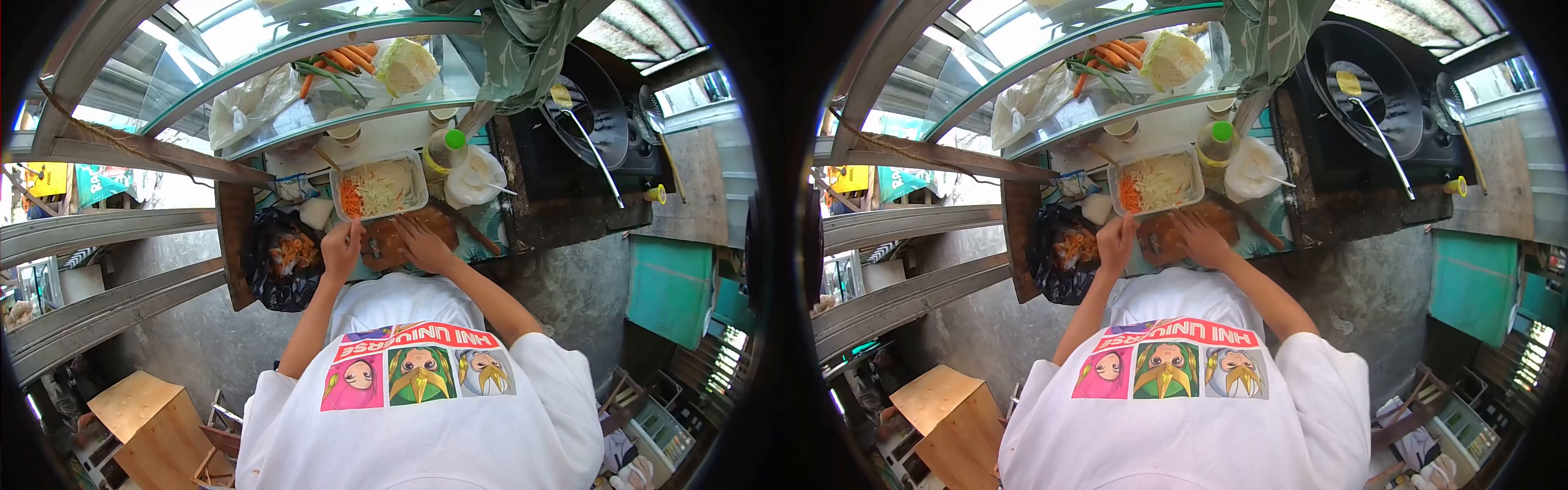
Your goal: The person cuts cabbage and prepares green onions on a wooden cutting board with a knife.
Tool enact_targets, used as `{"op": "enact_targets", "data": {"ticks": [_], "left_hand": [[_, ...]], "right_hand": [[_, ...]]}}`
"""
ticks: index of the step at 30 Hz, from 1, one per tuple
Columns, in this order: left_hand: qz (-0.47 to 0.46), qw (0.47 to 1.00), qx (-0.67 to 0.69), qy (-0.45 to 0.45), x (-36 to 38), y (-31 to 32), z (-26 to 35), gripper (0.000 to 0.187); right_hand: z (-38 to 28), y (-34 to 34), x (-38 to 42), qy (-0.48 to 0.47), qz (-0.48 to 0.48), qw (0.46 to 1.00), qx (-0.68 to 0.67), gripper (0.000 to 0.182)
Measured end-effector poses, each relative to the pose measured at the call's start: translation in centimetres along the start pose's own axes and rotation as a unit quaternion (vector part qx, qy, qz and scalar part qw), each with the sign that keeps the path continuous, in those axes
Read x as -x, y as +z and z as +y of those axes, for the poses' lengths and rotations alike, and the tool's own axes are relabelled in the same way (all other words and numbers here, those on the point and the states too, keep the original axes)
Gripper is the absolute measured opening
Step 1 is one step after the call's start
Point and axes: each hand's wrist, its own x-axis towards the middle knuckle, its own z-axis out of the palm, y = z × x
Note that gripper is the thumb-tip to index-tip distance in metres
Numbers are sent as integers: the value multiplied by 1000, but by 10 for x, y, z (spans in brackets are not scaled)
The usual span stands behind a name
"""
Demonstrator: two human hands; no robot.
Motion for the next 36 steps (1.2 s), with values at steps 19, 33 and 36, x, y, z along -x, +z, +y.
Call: {"op": "enact_targets", "data": {"ticks": [19,33,36], "left_hand": [[-133,988,22,-73,28,8,-34,23],[-304,930,-206,14,23,17,-29,19],[-312,924,-218,24,21,23,-31,19]], "right_hand": [[15,7,28,-113,-20,976,186,16],[-34,-87,-87,-19,183,943,-278,10],[-30,-88,-89,-141,297,938,-109,9]]}}
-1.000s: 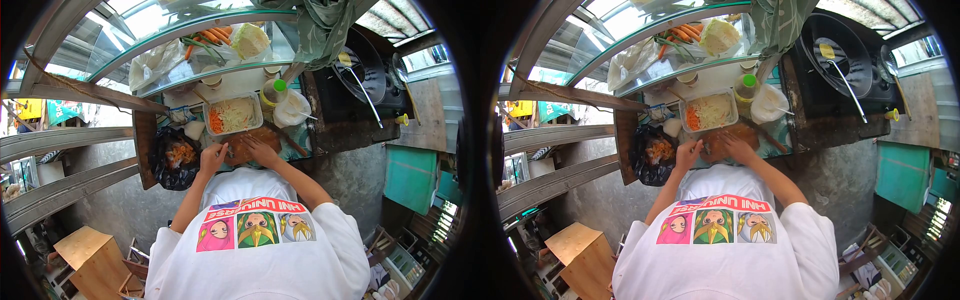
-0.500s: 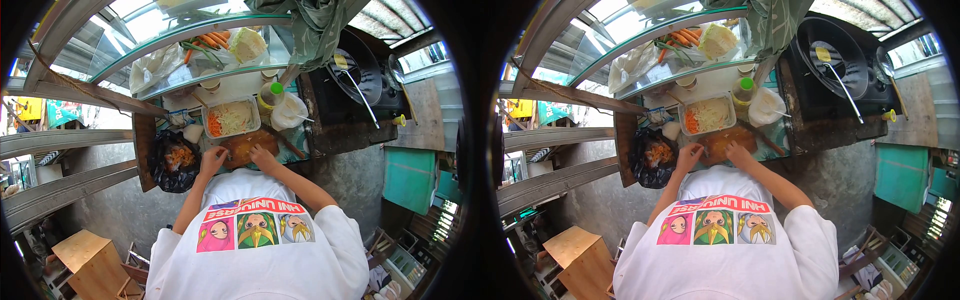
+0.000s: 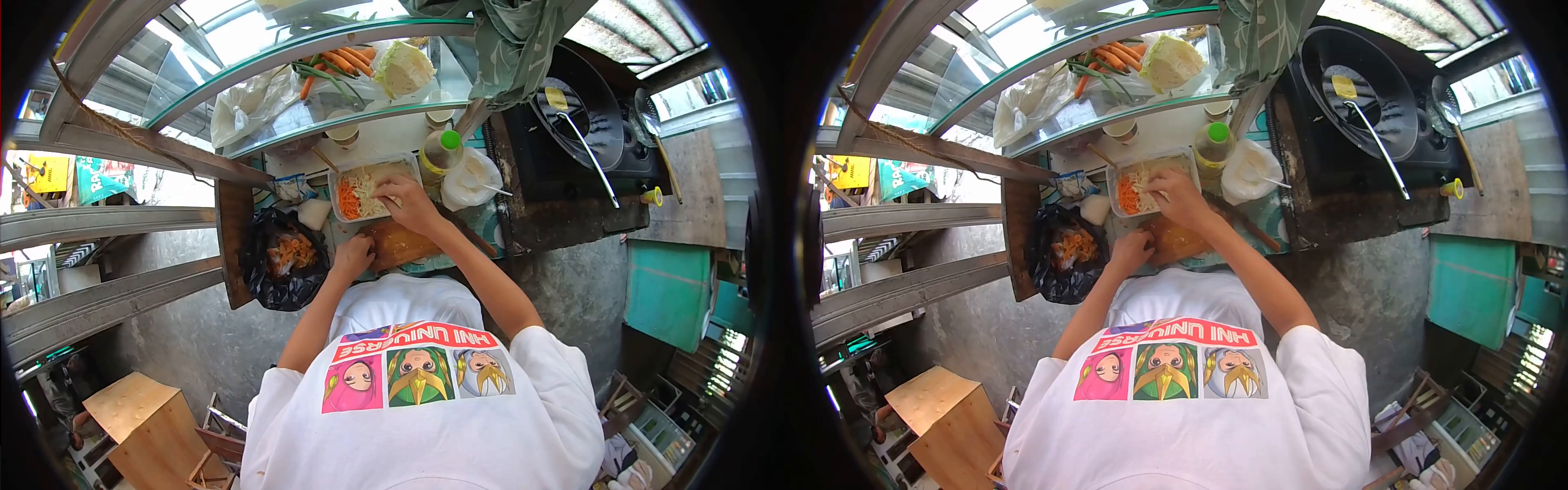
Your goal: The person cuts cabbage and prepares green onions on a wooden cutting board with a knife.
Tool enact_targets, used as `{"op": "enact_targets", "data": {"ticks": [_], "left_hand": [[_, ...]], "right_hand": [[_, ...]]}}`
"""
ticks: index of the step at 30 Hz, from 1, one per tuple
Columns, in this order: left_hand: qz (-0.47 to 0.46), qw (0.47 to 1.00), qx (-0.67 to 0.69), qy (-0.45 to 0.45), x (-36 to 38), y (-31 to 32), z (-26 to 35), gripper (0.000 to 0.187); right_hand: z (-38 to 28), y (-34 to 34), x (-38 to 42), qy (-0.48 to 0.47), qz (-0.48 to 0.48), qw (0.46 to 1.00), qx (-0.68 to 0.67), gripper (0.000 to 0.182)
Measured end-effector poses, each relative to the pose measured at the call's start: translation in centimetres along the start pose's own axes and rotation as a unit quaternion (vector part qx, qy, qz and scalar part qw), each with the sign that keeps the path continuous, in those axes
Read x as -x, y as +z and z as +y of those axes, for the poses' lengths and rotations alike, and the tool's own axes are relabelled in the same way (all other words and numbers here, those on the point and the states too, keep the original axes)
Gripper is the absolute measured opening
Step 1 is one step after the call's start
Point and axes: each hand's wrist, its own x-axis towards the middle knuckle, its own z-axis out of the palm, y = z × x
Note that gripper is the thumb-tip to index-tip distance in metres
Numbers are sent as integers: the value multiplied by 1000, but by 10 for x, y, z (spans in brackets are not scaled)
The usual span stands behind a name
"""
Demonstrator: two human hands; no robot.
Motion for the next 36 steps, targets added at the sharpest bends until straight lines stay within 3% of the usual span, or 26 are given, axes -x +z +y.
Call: {"op": "enact_targets", "data": {"ticks": [2,3,5,6,8,11,15,17,21,24,28,30,34,36], "left_hand": [[-27,1000,2,-2,-4,5,-2,17],[-27,1000,3,-2,-6,8,-4,17],[-27,999,-11,12,-9,12,-6,15],[-27,1000,-9,11,-9,13,-6,15],[-25,1000,0,10,-9,14,-6,15],[-69,997,27,-19,-12,7,-4,16],[-6,997,79,5,-5,-19,3,17],[12,982,187,-37,-2,-37,8,20],[16,952,290,-92,-14,-83,19,20],[93,902,405,-116,-32,-96,20,20],[123,920,348,-128,-46,-89,14,23],[136,953,236,-135,-47,-83,12,27],[156,955,207,-142,-42,-65,6,28],[184,943,255,-113,-36,-60,0,27]], "right_hand": [[-2,-11,15,229,-115,962,-95,9],[-4,-15,23,228,-116,962,-95,9],[-6,-22,42,384,-242,881,-134,18],[-3,-18,59,384,-243,881,-134,18],[9,-3,102,266,-277,922,44,37],[11,13,120,254,-221,937,96,51],[15,25,128,271,-147,948,74,49],[14,31,132,275,-133,951,39,40],[15,38,138,256,-159,951,74,30],[15,42,139,257,-201,942,78,23],[6,47,134,250,-233,931,131,19],[5,49,132,261,-242,924,137,18],[6,47,133,281,-184,937,95,16],[4,46,127,282,-151,945,67,16]]}}
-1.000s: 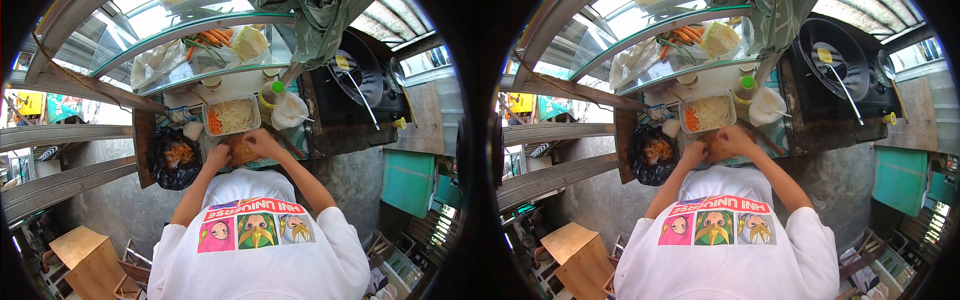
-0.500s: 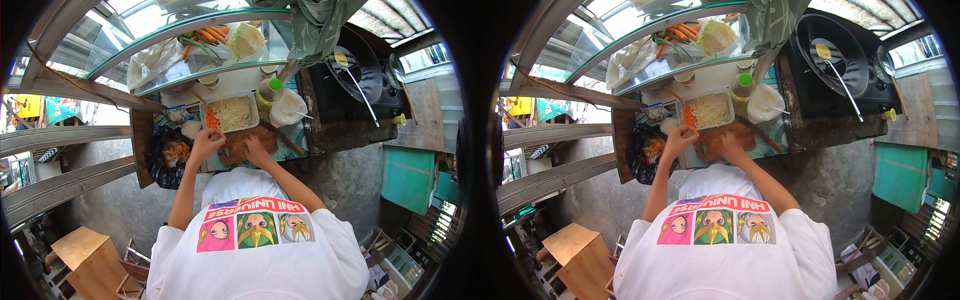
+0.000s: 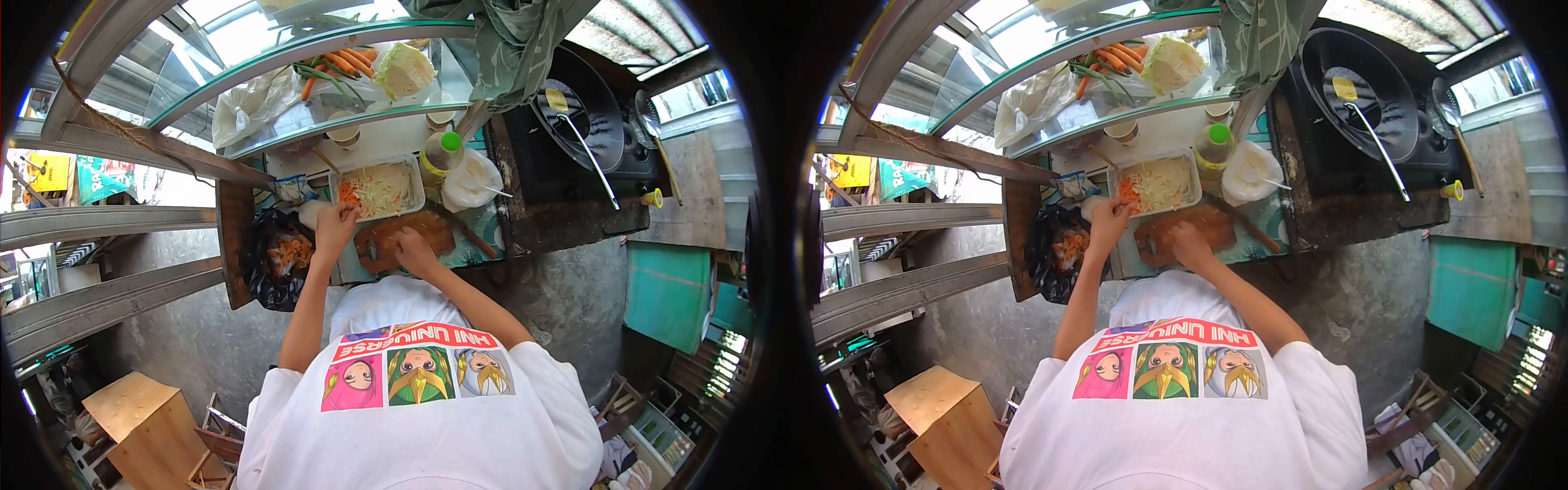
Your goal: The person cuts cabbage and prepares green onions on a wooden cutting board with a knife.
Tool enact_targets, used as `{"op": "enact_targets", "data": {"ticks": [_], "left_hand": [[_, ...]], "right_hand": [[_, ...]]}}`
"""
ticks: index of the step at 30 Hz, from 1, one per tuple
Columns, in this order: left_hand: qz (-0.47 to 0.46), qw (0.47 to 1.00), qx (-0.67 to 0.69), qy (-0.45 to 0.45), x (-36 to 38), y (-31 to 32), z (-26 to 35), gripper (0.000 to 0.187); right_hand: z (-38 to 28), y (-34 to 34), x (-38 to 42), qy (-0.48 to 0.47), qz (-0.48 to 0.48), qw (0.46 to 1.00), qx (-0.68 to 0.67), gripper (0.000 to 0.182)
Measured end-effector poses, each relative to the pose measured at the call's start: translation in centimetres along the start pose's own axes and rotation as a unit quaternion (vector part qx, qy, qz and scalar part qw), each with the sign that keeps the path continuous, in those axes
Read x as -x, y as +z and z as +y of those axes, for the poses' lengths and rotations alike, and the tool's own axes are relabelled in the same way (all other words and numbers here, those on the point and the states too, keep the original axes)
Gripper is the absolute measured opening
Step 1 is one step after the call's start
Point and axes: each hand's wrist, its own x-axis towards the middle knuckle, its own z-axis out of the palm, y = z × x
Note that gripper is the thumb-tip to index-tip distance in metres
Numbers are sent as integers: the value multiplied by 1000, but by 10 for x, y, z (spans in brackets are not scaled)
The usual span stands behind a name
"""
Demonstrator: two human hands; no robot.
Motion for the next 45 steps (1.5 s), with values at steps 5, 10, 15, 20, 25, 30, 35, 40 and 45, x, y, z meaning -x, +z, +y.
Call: {"op": "enact_targets", "data": {"ticks": [5,10,15,20,25,30,35,40,45], "left_hand": [[51,998,23,-22,19,-12,2,26],[86,996,6,-36,35,-20,0,37],[77,993,81,-31,49,-22,-9,32],[201,969,100,99,55,-3,-19,28],[108,968,207,-95,72,-11,-16,31],[57,976,186,-95,75,3,-33,32],[10,988,129,-87,80,13,-38,27],[-13,990,105,-89,89,18,-47,24],[-32,989,104,-99,91,22,-53,22]], "right_hand": [[-62,-51,-26,-105,114,978,-139,8],[-55,-45,-69,-68,136,961,-229,9],[-46,-65,-67,-57,139,975,-166,12],[-20,-59,-8,-151,115,981,-34,25],[21,-22,26,-336,-158,928,31,38],[17,-53,-13,-83,-264,957,84,52],[24,-29,4,-359,-256,894,81,54],[17,-39,-18,-333,-353,855,185,54],[21,-31,-7,-312,-224,919,87,52]]}}
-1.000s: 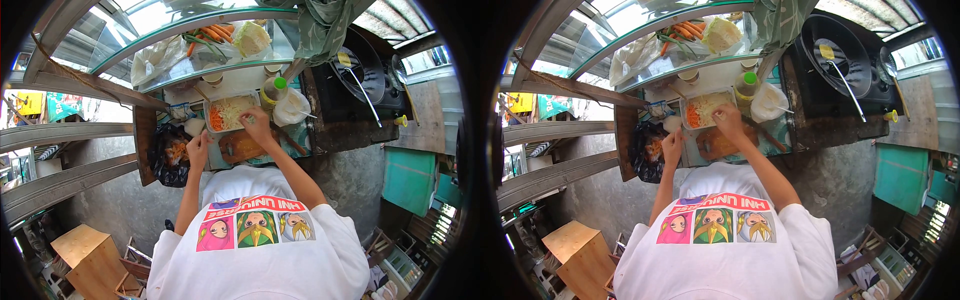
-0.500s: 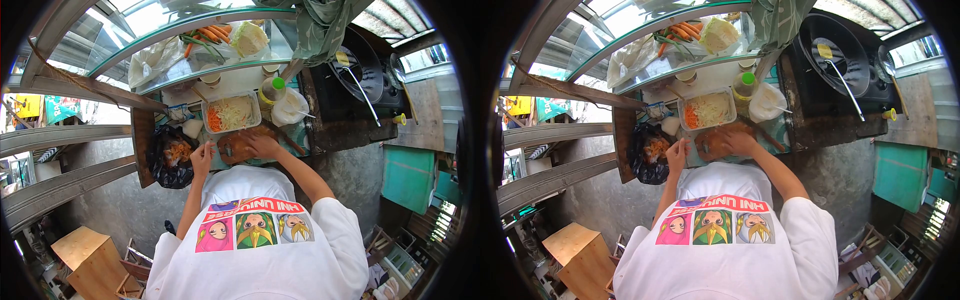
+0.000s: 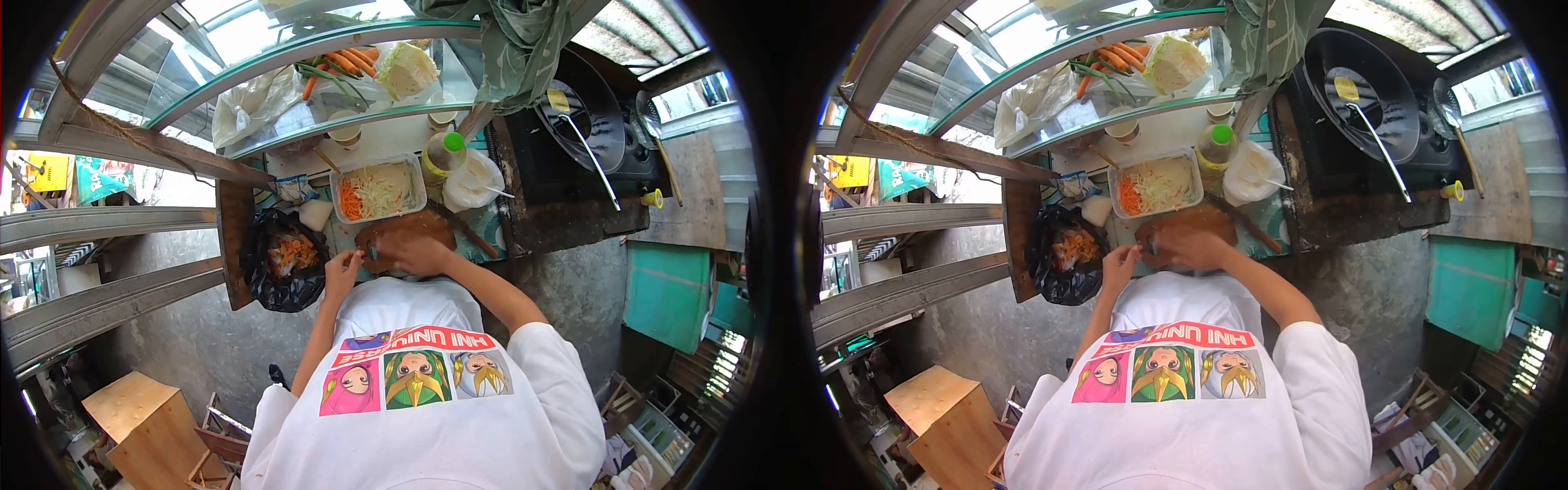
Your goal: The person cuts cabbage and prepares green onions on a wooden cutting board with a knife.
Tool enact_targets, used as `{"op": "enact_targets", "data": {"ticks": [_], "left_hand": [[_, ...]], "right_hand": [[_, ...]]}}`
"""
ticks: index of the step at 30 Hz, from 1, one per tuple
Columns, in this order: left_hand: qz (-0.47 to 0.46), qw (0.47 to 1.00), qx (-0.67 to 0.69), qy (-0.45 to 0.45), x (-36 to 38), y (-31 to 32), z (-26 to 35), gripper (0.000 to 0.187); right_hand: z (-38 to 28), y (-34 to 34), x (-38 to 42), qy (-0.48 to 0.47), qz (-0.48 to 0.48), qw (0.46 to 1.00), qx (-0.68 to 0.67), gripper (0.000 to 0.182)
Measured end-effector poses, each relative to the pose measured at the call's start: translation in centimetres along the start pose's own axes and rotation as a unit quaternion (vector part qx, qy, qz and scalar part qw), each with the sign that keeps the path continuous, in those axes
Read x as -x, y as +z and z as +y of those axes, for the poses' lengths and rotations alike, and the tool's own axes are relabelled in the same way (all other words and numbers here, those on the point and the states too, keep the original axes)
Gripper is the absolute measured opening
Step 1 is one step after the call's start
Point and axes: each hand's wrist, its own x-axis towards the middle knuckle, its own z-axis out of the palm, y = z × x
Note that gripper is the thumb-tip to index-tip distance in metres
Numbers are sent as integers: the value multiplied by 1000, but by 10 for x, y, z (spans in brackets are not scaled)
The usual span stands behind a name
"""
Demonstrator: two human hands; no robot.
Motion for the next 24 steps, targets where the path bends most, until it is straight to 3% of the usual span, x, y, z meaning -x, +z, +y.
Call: {"op": "enact_targets", "data": {"ticks": [1,3,4,6,7,9,10,12,13,15,19,21,24], "left_hand": [[0,1000,1,2,-1,1,0,22],[-12,995,-91,50,1,1,0,20],[-14,994,-91,51,2,0,1,20],[-116,969,-216,29,3,0,3,21],[-115,969,-215,28,3,3,4,21],[-83,974,-207,46,6,10,6,26],[-85,973,-209,48,5,10,8,26],[-176,978,-109,-37,4,10,10,32],[-177,977,-109,-38,5,11,6,32],[-174,982,-76,-15,3,12,-2,35],[-179,973,-138,34,-2,11,-12,34],[-146,959,-211,118,-1,12,-11,34],[-158,959,-217,95,2,12,-9,34]], "right_hand": [[-1,5,3,0,0,1000,2,52],[-10,10,4,-116,-83,990,-7,53],[-10,4,1,-114,-82,990,-7,53],[-7,-12,-6,135,-84,983,-91,53],[-4,-7,-5,134,-84,983,-91,53],[0,7,-8,125,72,989,12,52],[-2,9,-2,126,75,989,12,52],[-7,9,19,-22,-36,999,-33,51],[1,11,28,-21,-36,999,-34,51],[15,7,39,-65,-140,988,12,51],[2,-5,44,-49,-93,987,119,55],[-16,-10,46,41,-71,997,-4,55],[-22,5,53,-6,-56,998,-14,56]]}}
